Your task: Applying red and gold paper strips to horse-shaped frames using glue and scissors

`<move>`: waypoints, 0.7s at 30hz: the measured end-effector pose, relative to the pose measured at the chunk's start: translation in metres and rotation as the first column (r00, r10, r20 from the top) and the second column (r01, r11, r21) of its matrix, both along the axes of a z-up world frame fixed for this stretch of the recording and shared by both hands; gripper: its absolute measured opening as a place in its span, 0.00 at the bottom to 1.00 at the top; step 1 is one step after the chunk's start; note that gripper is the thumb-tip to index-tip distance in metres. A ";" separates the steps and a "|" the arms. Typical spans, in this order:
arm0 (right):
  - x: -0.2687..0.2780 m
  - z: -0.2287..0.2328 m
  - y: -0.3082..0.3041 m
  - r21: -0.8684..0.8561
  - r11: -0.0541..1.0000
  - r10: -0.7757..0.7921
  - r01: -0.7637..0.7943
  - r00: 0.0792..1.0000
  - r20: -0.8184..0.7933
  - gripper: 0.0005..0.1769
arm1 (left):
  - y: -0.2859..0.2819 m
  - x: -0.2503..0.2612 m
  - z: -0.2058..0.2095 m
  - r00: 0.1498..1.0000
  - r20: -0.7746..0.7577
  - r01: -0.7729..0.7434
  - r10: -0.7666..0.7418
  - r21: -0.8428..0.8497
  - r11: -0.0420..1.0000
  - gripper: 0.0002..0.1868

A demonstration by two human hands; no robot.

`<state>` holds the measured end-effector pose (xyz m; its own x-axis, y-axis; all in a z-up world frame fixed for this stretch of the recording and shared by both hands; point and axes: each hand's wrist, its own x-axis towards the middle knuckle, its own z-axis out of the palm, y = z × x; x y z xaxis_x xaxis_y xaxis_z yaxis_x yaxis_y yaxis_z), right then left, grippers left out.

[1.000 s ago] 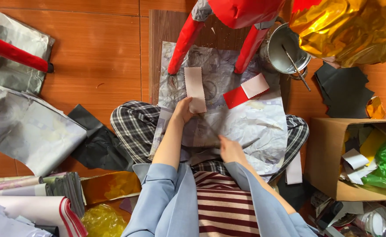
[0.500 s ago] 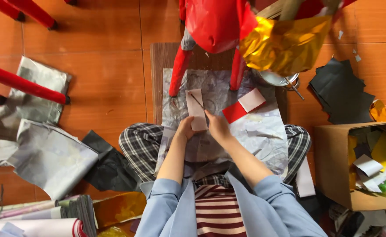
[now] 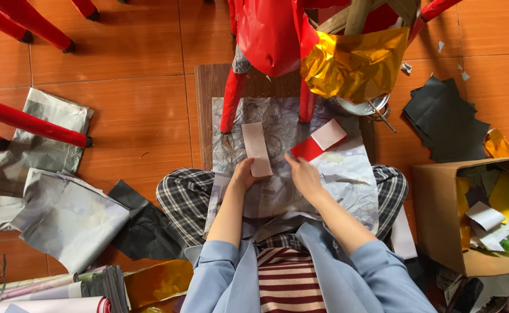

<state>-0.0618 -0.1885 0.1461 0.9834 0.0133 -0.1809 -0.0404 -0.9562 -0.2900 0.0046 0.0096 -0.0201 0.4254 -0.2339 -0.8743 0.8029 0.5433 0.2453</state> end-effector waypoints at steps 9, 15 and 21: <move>0.025 0.001 0.047 0.112 0.993 -0.054 0.042 0.993 0.109 0.26 | 0.003 -0.001 0.023 1.000 0.027 0.012 -0.010 -0.055 0.998 0.25; -0.047 0.039 -0.007 0.325 0.942 -0.153 0.085 0.969 0.191 0.24 | -0.012 0.020 0.089 0.990 0.144 0.041 -0.005 -0.251 0.967 0.28; -0.091 0.078 -0.057 0.396 0.903 -0.238 0.168 0.962 0.133 0.25 | -0.040 0.040 0.131 0.942 0.327 0.022 0.075 -0.285 0.958 0.20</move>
